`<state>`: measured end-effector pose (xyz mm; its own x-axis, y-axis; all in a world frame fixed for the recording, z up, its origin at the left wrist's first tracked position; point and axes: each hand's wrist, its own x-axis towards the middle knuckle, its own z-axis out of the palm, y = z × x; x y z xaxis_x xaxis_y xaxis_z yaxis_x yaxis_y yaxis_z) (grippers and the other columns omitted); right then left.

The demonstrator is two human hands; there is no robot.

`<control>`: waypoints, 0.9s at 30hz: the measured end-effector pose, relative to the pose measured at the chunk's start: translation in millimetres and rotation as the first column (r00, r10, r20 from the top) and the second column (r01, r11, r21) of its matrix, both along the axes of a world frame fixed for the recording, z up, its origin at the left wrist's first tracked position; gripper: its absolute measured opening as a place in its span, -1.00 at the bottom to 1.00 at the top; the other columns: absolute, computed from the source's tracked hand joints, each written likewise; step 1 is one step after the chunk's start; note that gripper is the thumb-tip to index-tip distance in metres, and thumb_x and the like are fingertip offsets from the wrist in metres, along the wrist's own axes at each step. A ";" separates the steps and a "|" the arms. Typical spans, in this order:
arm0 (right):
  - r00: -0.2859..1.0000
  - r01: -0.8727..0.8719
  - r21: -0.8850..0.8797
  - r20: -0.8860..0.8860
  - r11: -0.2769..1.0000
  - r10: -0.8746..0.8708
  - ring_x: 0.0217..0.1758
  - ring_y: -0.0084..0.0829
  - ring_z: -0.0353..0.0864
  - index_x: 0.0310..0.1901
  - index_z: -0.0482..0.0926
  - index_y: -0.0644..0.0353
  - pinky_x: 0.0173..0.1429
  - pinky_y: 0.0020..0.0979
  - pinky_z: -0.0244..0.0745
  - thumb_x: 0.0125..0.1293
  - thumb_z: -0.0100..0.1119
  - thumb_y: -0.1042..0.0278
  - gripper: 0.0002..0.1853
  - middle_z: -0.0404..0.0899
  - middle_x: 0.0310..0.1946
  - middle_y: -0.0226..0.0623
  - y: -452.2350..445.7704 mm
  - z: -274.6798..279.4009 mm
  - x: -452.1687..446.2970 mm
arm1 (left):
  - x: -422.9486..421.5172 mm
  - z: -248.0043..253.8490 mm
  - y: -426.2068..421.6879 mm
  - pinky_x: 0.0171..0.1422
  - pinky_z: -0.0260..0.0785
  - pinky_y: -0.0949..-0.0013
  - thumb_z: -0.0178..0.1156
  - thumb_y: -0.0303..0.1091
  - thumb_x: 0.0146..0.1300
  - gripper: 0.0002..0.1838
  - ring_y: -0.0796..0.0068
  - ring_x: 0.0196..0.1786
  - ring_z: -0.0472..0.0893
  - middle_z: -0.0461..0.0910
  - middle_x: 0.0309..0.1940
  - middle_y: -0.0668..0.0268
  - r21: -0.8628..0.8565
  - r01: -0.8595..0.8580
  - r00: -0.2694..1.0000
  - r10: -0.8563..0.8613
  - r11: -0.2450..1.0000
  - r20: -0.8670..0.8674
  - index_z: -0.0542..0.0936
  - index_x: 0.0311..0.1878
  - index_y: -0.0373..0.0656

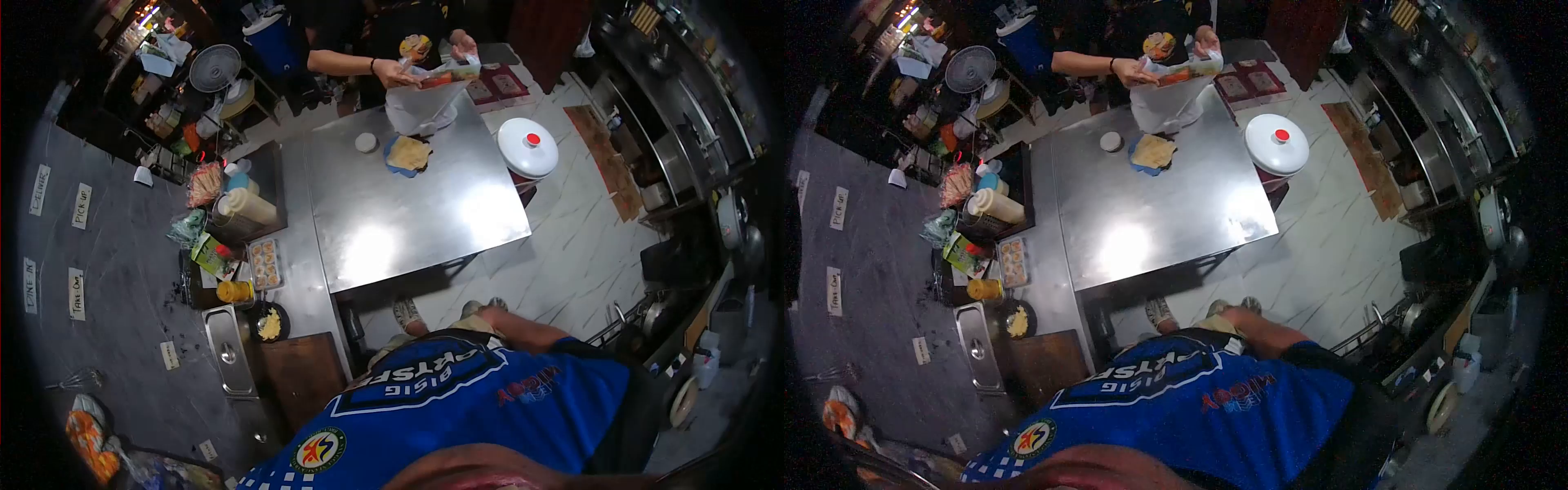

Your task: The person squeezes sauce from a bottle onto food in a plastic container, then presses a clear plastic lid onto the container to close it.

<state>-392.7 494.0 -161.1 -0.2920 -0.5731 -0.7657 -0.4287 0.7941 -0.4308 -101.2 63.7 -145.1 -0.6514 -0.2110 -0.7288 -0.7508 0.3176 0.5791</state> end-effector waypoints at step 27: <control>0.968 -0.016 0.006 0.252 1.000 0.014 0.34 -0.01 0.56 0.29 0.58 0.10 0.44 -0.17 0.39 0.44 -0.01 -0.08 -0.44 0.60 0.23 0.07 364.6 24.0 -28.0 | -66.9 25.6 309.9 0.33 0.39 0.08 0.05 -0.07 0.48 -0.49 -0.01 0.30 0.58 0.62 0.20 -0.10 -0.228 -0.067 0.961 0.001 0.971 -0.275 0.57 0.28 -0.27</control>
